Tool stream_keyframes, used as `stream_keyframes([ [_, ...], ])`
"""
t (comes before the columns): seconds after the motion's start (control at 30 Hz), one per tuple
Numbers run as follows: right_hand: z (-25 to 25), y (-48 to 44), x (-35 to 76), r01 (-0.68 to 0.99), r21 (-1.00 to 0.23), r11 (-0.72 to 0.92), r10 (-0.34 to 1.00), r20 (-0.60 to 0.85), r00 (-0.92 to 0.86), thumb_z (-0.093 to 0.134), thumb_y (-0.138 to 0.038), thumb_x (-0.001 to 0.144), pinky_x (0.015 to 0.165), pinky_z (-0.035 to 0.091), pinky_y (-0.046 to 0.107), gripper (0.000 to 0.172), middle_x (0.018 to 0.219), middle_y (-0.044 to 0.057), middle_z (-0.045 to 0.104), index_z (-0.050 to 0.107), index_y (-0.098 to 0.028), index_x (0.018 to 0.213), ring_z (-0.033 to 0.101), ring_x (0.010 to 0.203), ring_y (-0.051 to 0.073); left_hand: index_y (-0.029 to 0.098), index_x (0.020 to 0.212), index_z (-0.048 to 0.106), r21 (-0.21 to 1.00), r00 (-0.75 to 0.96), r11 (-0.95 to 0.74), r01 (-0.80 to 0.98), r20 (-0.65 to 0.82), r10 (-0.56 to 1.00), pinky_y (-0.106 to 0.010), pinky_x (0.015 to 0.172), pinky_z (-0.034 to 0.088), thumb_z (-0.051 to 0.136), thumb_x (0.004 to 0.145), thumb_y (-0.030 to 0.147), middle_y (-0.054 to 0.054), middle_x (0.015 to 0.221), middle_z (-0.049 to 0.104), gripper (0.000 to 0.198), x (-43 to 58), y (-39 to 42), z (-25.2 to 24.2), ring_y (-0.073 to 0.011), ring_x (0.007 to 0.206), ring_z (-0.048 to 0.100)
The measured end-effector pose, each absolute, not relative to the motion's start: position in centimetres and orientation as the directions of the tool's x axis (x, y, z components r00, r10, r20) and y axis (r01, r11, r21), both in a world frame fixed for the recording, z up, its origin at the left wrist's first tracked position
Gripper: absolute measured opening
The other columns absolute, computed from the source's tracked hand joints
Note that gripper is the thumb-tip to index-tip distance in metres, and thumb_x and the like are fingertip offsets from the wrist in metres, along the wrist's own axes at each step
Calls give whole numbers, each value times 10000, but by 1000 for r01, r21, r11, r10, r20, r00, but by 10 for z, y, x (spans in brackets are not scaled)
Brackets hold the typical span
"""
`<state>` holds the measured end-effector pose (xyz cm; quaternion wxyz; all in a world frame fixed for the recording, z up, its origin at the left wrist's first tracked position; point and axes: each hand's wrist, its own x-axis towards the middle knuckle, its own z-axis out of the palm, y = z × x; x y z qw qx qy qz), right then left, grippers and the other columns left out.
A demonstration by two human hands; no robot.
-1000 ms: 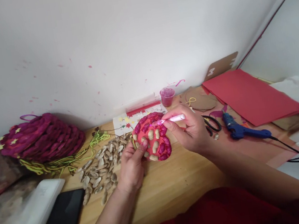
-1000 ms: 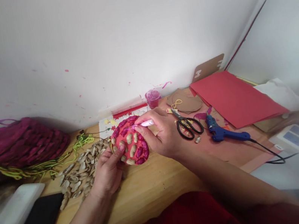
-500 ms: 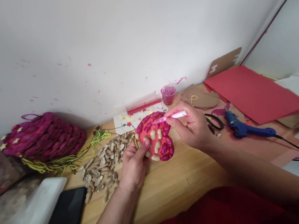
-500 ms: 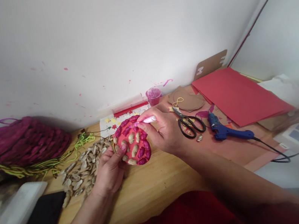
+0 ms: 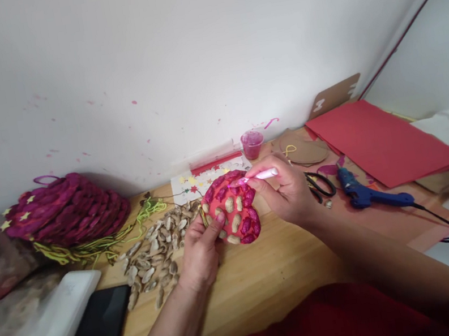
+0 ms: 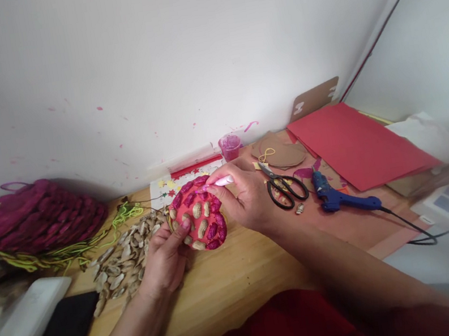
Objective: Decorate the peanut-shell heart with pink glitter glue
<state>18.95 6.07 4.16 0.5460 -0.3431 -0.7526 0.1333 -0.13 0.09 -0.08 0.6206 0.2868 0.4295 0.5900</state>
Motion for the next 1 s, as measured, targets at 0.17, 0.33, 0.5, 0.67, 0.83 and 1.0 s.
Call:
stream_keyframes([
  [0.17,42,61,189,343,-577,741,656,731,-188,674,-234,988,868,567,417,51,940,18,784,693,-282,989,708,925,219,181,973,804,850,-58,133,-510,-188,980,-439,826,659,986,679,414,-114,911,839,417,-2,1,-4,-336,941,807],
  [0.33,43,60,187,387,-567,728,661,730,-175,668,-238,979,873,560,438,56,930,22,792,695,-285,965,709,914,232,182,951,804,858,-77,113,-501,-175,982,-450,857,650,986,684,417,-118,921,840,400,-2,2,-4,-341,963,804],
  [0.5,43,55,185,397,-536,745,646,728,-229,666,-235,975,885,544,461,66,900,23,785,695,-293,963,693,906,243,190,918,792,867,-87,109,-487,-172,981,-451,826,651,988,670,441,-114,888,834,404,-3,2,-4,-346,935,801],
  [0.67,43,57,187,401,-546,735,651,734,-193,678,-232,973,866,536,457,63,894,20,784,695,-291,959,699,894,245,181,894,774,892,-90,88,-444,-142,986,-418,814,639,970,704,448,-107,887,830,383,-5,3,-8,-316,903,793],
  [0.83,41,59,188,387,-535,751,635,746,-202,671,-224,980,872,545,455,73,901,19,779,694,-293,974,697,900,241,175,992,781,919,-84,53,-391,-93,992,-348,780,609,933,771,430,-92,951,834,370,-6,1,-12,-241,820,766],
  [1.0,41,58,188,357,-543,760,630,751,-198,671,-228,984,852,553,441,70,917,18,777,689,-295,994,693,905,232,172,967,777,920,-76,38,-390,-73,994,-327,769,594,909,813,406,-77,917,827,310,-7,1,-14,-211,761,751],
])
